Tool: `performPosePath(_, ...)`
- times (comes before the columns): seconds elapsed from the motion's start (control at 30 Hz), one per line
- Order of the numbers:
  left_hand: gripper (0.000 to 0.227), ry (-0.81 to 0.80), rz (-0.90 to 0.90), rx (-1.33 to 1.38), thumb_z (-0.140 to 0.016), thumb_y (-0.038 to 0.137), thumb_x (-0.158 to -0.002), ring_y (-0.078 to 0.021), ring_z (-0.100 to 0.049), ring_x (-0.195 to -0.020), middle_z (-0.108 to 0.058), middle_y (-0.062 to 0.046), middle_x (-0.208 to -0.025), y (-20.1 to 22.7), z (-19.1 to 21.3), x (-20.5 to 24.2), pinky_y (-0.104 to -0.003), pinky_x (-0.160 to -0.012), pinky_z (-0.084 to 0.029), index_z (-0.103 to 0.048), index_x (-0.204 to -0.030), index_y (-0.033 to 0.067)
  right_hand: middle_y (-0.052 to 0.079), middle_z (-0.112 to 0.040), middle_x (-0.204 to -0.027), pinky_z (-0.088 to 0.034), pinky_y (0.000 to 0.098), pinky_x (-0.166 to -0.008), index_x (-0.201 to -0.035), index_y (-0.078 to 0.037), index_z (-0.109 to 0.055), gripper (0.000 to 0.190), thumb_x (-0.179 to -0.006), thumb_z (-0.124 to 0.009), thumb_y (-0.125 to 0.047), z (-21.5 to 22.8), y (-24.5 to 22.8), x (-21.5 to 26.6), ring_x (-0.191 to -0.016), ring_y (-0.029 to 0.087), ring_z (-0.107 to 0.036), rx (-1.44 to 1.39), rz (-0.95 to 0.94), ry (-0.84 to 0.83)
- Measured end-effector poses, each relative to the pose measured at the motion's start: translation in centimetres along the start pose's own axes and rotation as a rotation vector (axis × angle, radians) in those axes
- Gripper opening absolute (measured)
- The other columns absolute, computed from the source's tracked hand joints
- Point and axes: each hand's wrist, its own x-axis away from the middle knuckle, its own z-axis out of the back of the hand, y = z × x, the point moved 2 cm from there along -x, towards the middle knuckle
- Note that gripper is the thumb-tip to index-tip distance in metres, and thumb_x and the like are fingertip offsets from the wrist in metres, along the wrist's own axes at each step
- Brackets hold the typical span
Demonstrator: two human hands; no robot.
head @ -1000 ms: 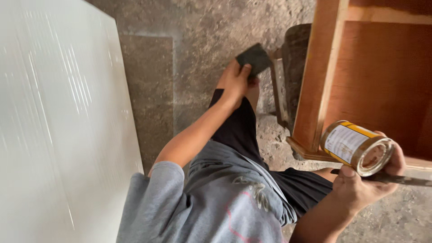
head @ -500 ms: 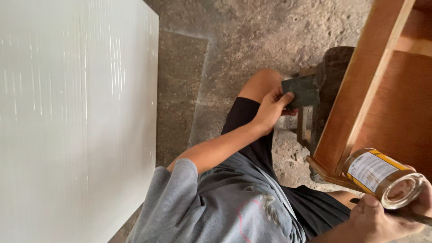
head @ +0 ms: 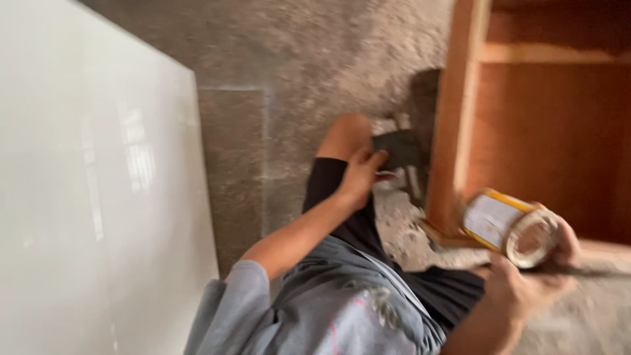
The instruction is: The person sits on the floor and applies a brown wood stain to the interior of a wooden drawer using a small putty knife. They scoop the stain from a can and spread it along the inner edges and corners of the drawer.
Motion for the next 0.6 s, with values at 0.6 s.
performPosePath(0.6, 0.022, -0.132, -0.100, -0.298, -0.063, 0.015, -0.103, -0.0156, -0.067, -0.058, -0.065, -0.010, -0.074, 5.1, -3.0, -3.2, -0.031, -0.052, -0.058, -0.055, -0.097, -0.0053, 0.020, -0.064, -0.140, -0.053, 0.0363, -0.119, -0.143, 0.007, -0.053, 0.083, -0.082, -0.100, -0.021, -1.2, -0.8, 0.2, -0.127, 0.023, -0.062, -0.057, 0.012, -0.015)
